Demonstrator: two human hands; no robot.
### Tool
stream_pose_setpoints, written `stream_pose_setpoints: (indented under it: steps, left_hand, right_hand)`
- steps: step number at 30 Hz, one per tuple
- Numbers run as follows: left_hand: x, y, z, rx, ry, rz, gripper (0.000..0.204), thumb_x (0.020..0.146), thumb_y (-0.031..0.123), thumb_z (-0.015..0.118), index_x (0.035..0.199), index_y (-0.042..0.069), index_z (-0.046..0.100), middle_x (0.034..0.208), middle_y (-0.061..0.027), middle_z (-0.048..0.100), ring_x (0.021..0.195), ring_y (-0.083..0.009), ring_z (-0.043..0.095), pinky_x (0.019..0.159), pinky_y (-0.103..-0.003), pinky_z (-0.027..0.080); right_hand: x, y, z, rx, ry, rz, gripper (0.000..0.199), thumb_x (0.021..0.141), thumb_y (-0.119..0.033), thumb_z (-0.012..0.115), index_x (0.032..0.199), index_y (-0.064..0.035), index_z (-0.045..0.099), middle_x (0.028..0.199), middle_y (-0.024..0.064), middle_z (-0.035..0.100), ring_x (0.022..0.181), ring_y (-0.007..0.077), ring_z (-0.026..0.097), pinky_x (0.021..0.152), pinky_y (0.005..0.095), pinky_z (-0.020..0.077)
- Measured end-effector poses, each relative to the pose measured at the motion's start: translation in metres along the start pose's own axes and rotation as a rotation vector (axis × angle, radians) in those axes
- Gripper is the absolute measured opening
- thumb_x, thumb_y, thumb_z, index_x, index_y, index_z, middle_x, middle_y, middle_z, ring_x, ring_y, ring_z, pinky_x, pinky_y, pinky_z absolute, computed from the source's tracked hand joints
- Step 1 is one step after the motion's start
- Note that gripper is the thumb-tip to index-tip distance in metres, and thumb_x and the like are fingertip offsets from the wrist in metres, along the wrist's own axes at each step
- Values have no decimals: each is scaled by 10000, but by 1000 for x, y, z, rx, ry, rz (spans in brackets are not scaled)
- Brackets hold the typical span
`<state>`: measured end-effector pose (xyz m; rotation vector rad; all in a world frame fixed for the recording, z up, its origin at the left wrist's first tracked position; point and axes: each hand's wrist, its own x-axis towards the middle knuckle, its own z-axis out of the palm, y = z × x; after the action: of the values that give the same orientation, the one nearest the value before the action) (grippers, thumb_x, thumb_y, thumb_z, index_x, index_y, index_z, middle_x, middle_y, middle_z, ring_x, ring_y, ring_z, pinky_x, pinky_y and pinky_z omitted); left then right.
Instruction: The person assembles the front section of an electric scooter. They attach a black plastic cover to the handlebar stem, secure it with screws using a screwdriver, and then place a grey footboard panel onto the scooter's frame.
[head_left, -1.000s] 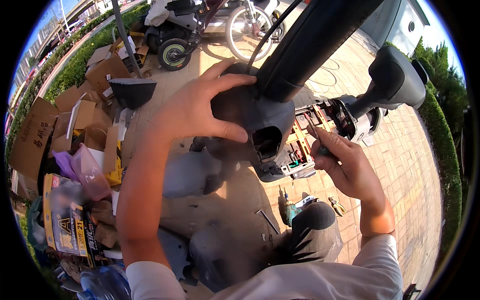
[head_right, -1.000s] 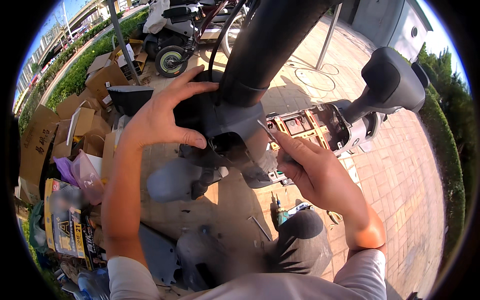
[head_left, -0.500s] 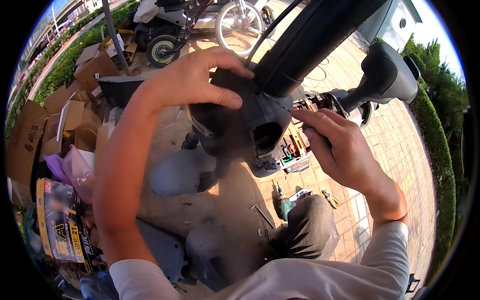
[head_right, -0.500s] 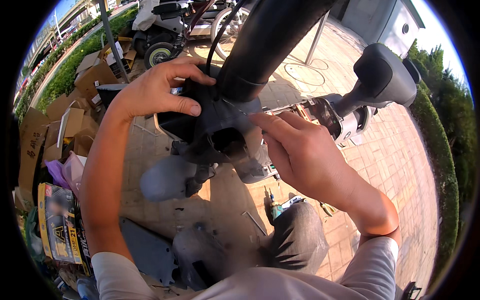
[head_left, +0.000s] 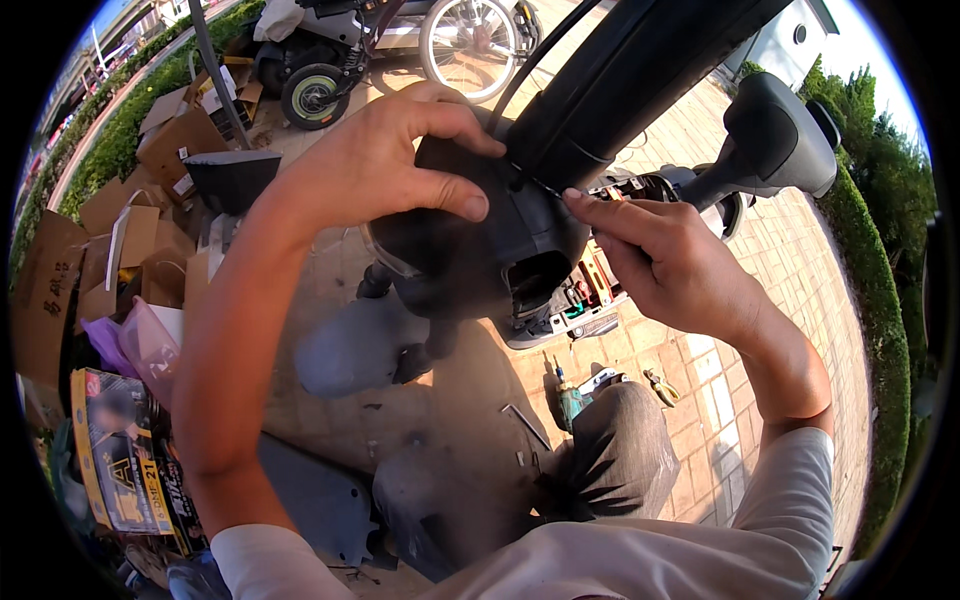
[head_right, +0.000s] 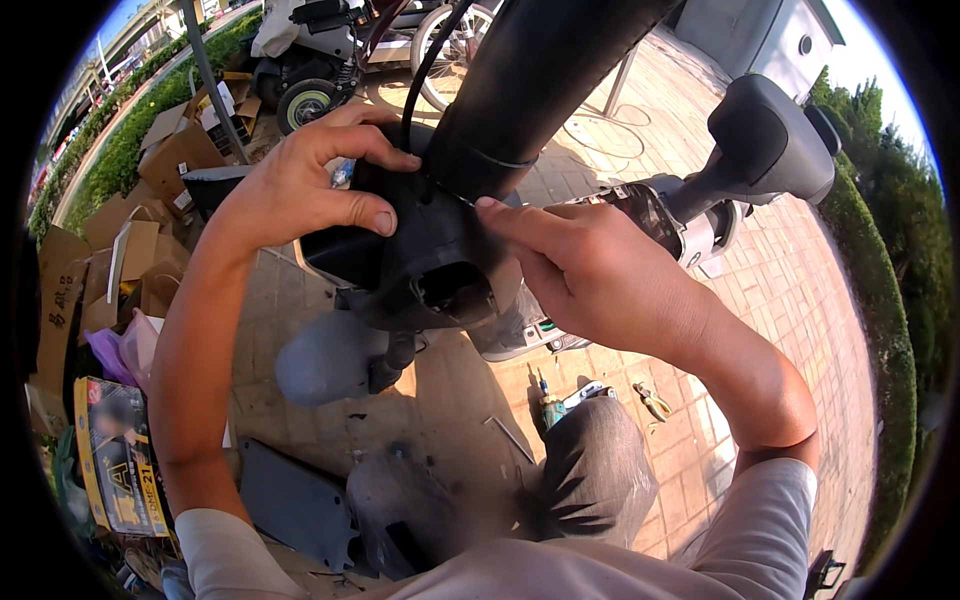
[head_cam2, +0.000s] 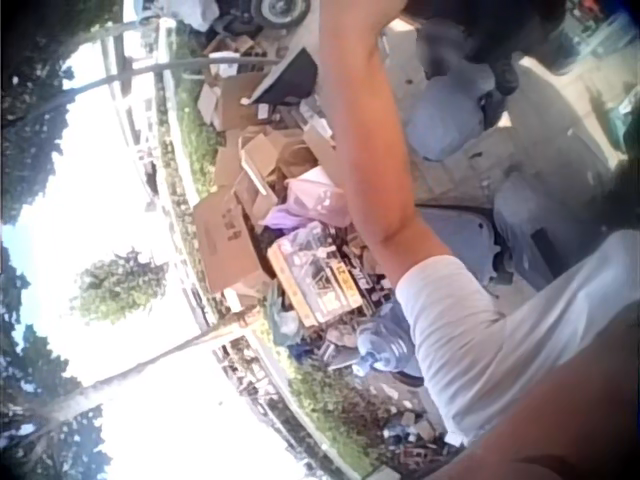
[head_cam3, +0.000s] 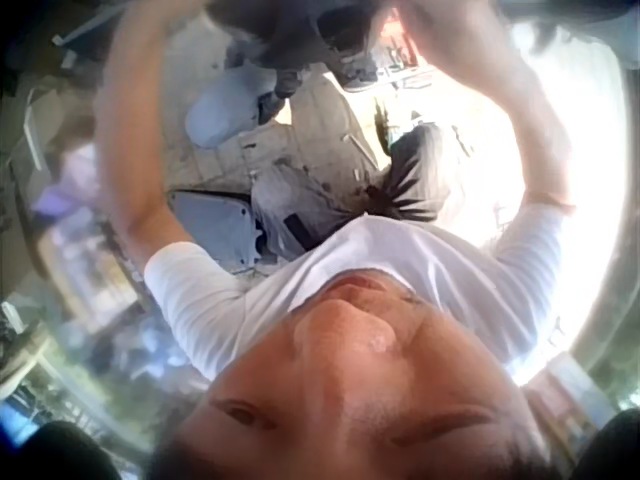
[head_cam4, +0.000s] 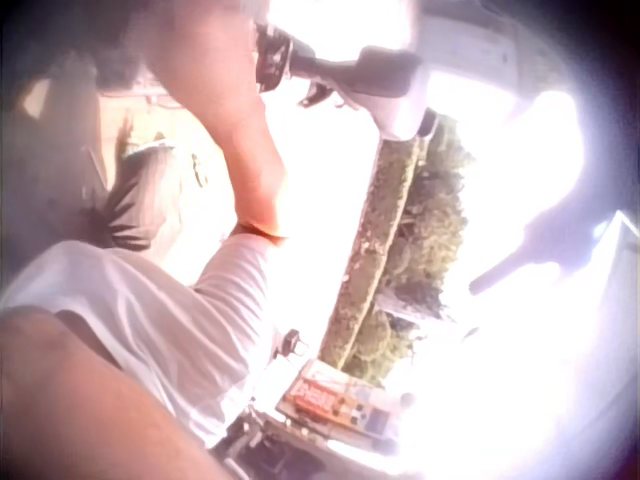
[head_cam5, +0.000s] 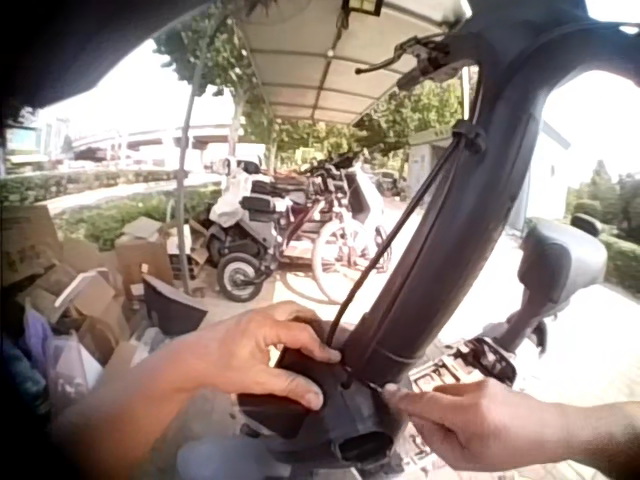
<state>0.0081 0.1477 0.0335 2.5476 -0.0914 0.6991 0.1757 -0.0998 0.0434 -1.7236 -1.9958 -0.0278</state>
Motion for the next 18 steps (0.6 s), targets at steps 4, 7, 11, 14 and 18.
stream_pose_setpoints:
  steps: [4, 7, 11, 14, 18]
  left_hand:
    - [-2, -1, 1, -21, -10, -1, 464, 695, 327, 883, 1070, 91, 743, 1147, -83, 629, 1122, -259, 607, 974, -359, 456]
    - [-1, 1, 1, -29, -21, -7, 455, 701, 320, 880, 1060, 80, 739, 1135, -81, 627, 1112, -255, 605, 971, -354, 451]
    - [-2, 2, 0, -97, -37, -98, 439, 679, 235, 908, 1039, 63, 726, 1274, -103, 598, 1270, -251, 518, 1092, -382, 361]
    - [-7, 0, 3, -210, 4, -169, 529, 673, 185, 924, 1111, 46, 660, 1362, -108, 564, 1333, -228, 482, 1166, -385, 316]
    - [-13, -5, 13, -307, 112, -240, 722, 694, 188, 921, 1263, 22, 508, 1389, -107, 519, 1296, -196, 493, 1178, -369, 321]
  right_hand:
    - [5, 11, -12, -49, -105, -69, 390, 883, 101, 570, 1267, 65, 625, 876, 221, 690, 759, 357, 690, 690, 400, 534]
    - [9, 14, -18, -84, -153, -116, 403, 877, 84, 580, 1278, 62, 615, 898, 226, 689, 757, 373, 681, 691, 415, 531]
    - [8, 13, -15, -104, -137, -137, 433, 887, 58, 588, 1320, 40, 583, 865, 211, 665, 742, 378, 667, 691, 426, 530]
    - [-1, 10, -1, -197, -79, -56, 415, 902, 38, 584, 1317, 31, 586, 838, 199, 651, 745, 378, 666, 699, 423, 533]
    - [-6, 9, 20, -86, 161, -56, 418, 922, 1, 587, 1340, -1, 571, 826, 184, 653, 743, 377, 664, 698, 418, 530]
